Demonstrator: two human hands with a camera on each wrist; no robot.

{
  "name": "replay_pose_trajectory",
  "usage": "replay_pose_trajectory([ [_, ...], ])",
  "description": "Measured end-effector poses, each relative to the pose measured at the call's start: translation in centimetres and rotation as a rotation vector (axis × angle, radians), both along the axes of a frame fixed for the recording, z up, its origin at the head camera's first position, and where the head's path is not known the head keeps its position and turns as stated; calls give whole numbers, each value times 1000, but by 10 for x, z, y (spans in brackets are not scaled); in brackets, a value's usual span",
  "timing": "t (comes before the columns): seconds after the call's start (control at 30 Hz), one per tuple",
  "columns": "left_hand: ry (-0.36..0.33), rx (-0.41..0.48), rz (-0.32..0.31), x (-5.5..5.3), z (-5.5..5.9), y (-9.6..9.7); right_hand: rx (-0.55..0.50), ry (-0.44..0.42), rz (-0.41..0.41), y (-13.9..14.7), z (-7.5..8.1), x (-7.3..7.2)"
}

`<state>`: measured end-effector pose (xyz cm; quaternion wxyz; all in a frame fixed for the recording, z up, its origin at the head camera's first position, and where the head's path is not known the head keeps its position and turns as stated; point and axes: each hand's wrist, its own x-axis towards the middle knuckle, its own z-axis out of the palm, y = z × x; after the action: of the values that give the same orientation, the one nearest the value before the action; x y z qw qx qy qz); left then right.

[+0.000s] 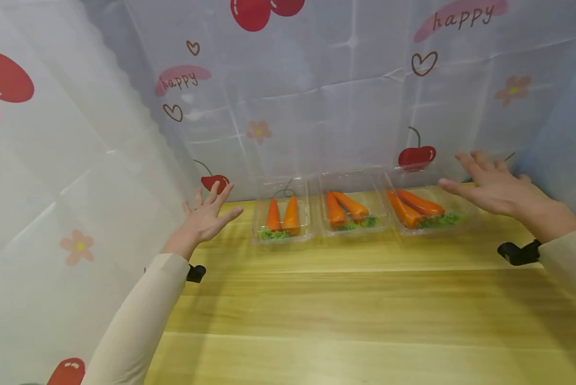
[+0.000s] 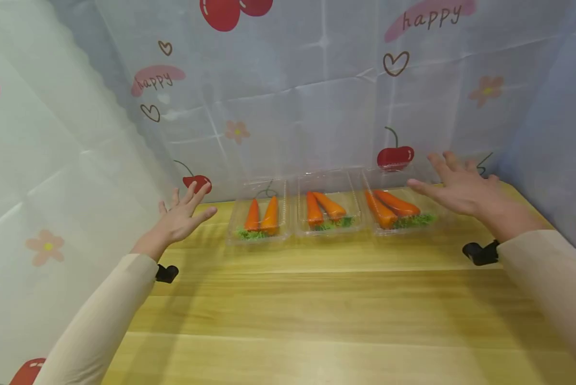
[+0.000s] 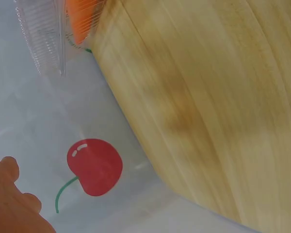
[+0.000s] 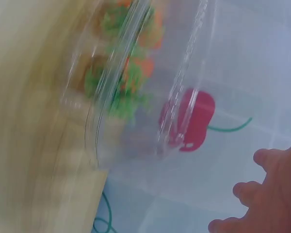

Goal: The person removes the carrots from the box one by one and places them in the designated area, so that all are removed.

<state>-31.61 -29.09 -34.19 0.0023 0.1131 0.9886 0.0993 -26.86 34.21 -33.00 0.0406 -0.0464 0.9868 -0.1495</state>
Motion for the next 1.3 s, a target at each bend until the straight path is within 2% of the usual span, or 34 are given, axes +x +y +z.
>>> replay_pose_trajectory([
  [0.27, -2, 57, -9, 4, -7, 3, -84, 1, 46, -21, -2, 9],
  [0.67, 15, 166, -12, 4, -16, 14, -34, 56, 64, -48, -7, 9],
  [1.0, 42, 251, -9, 3, -24, 21, -157, 88, 45, -71, -3, 13],
  [1.3, 37, 327, -22, 1, -33, 24, -275, 130, 86, -100, 2, 20],
])
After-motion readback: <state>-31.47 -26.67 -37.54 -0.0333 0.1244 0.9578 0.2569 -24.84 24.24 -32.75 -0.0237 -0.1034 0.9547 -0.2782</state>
